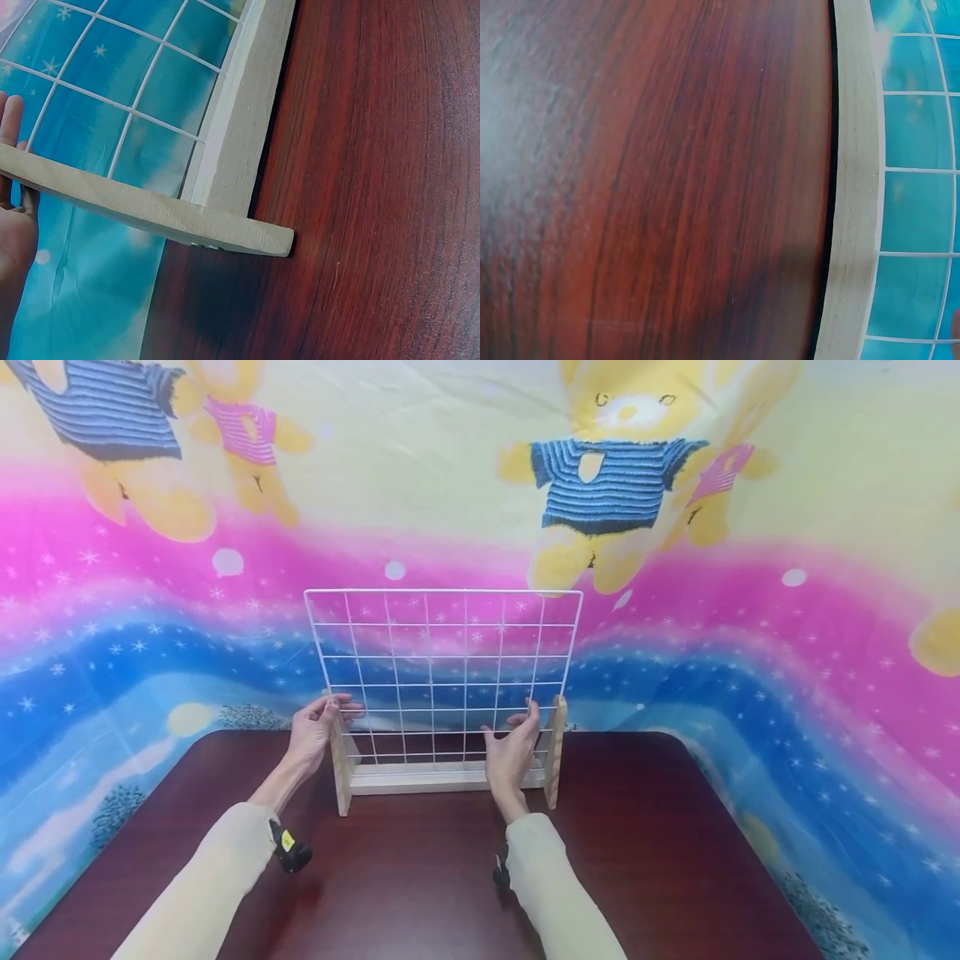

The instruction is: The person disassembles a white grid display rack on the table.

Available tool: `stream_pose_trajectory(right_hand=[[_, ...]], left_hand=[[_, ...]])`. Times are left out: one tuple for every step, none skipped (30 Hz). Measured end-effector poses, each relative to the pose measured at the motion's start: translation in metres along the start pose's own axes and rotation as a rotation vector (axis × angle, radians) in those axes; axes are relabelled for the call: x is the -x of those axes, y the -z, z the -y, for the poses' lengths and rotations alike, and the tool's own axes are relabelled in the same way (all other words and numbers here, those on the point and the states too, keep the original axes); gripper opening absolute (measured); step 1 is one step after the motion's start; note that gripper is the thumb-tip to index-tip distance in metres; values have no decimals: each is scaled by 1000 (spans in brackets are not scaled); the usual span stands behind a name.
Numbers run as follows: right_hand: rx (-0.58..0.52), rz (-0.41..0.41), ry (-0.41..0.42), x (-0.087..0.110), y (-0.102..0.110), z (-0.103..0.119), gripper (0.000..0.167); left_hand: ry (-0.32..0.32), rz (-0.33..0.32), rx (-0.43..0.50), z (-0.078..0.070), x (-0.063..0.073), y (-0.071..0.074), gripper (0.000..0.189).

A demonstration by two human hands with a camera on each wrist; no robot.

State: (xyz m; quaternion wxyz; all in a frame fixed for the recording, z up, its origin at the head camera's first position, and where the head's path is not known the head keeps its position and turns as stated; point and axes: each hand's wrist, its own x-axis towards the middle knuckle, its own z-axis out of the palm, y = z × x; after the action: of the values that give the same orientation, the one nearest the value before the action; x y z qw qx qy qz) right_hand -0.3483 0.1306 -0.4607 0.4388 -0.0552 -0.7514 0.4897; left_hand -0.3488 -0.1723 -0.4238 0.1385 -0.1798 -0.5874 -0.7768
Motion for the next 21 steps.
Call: stream_pose_trajectory(right_hand=[[1,0,-3,0,0,0,92],[2,1,-5,0,0,0,92],[2,2,-7,0,0,0,92],[3,5,-9,0,0,0,92],[4,8,-10,0,0,1,92],[4,11,-10,0,0,1,91],[4,14,-11,-1,0,1,91],[3,15,-12,-1,0,1,91],[3,15,-14,-2,0,2,91],[3,14,-15,-2,1,2,91],[4,12,-18,-2,1,2,91],[5,13,-20,-2,1,1,91],[6,13,-21,-3,1,1,91],[5,12,-21,-3,2,1,91],[1,10,-21,-3,2,1,91],[-2,10,-20,-2,2,1,91],[-5,10,-15,-2,2,1,91],[-8,10,-10,-2,2,0,91],[-12,8,-2,-3,2,0,91],[-12,5,4,-3,1,1,92],[-16,3,9,-5,1,4,92]], left_hand=[[-2,7,-6,1,0,1,22],[-3,9,-4,2,0,2,22],[-5,12,-5,3,-1,3,22],[-7,13,-5,6,-2,4,23],[-9,11,-8,7,-3,5,22],[-14,11,-7,9,-3,7,22],[-20,13,-9,11,-4,7,22],[-24,12,-6,12,-4,8,22],[-33,18,-8,14,-4,8,23],[-44,26,-7,15,-5,8,23],[-57,34,-5,17,-5,8,24],[-72,45,5,19,-5,8,27],[-92,73,37,32,-10,14,31],[-105,80,43,33,-10,15,33],[-109,81,43,34,-11,15,38],[-107,78,36,34,-11,15,40],[-97,70,29,31,-9,14,38],[-84,60,20,27,-8,12,34],[-70,53,7,23,-7,11,32],[-47,31,-27,8,-1,4,28],[-31,28,-33,4,1,3,27]])
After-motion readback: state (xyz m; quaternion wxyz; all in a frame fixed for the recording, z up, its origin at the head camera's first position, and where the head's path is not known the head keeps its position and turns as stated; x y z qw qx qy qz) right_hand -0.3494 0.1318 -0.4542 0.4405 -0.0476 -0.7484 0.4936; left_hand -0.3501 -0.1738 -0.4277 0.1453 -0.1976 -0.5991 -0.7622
